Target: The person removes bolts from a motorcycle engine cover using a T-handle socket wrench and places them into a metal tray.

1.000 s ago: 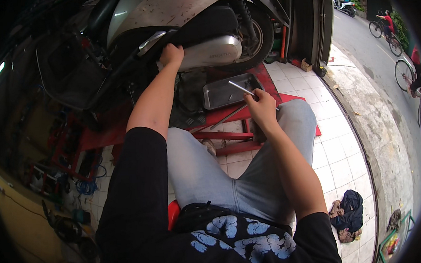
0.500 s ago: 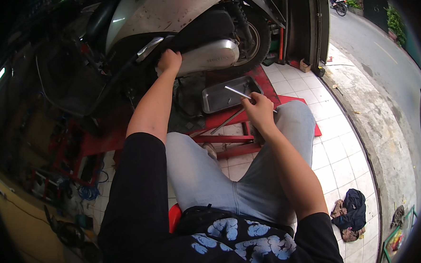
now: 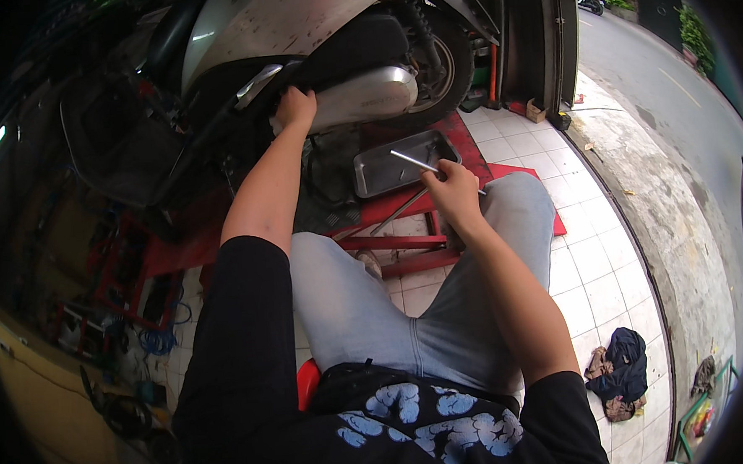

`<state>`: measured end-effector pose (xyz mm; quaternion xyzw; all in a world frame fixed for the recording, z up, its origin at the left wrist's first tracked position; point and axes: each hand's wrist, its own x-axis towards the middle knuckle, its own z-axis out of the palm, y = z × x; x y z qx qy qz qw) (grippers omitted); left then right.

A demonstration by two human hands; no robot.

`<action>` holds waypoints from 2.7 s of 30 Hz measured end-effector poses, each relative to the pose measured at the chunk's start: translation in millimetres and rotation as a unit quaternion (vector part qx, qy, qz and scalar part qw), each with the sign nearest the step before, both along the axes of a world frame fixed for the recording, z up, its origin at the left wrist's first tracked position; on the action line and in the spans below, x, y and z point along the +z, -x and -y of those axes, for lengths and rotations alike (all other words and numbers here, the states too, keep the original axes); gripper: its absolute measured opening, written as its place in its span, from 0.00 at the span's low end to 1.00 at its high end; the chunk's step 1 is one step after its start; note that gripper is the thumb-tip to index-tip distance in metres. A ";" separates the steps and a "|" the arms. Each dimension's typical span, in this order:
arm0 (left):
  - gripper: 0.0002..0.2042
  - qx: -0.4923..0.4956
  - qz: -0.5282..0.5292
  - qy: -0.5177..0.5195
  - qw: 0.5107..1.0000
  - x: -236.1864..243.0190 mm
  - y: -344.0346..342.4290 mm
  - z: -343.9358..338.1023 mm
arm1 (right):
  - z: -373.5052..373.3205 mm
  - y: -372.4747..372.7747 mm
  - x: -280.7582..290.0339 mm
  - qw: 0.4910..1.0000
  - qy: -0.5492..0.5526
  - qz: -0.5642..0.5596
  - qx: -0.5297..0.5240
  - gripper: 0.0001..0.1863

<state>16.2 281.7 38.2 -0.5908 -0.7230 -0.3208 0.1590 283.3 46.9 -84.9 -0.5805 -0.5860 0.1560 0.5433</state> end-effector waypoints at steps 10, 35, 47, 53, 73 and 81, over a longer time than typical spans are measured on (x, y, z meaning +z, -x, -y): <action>0.20 -0.010 -0.012 0.011 1.000 -0.1 2.3 -4.1 | 1.0 0.5 2.3 1.000 0.008 -0.005 -0.003 0.17; 0.16 0.007 -0.012 -0.018 1.000 -1.4 -1.0 -0.4 | 3.7 1.9 4.0 1.000 0.003 0.005 -0.009 0.18; 0.18 -0.004 -0.025 -0.018 1.000 -4.5 4.7 -6.3 | 3.2 2.4 1.6 1.000 -0.002 0.005 -0.004 0.18; 0.19 -0.008 -0.018 0.000 1.000 -0.5 8.9 -1.7 | 4.4 4.1 1.9 1.000 -0.005 0.019 -0.004 0.19; 0.20 -0.017 -0.008 0.026 0.999 1.3 4.7 -0.7 | 7.2 2.2 3.3 1.000 0.007 0.012 -0.007 0.19; 0.18 -0.023 -0.003 -0.060 0.998 -11.4 7.4 7.6 | 9.2 4.9 3.5 1.000 0.000 0.009 -0.002 0.19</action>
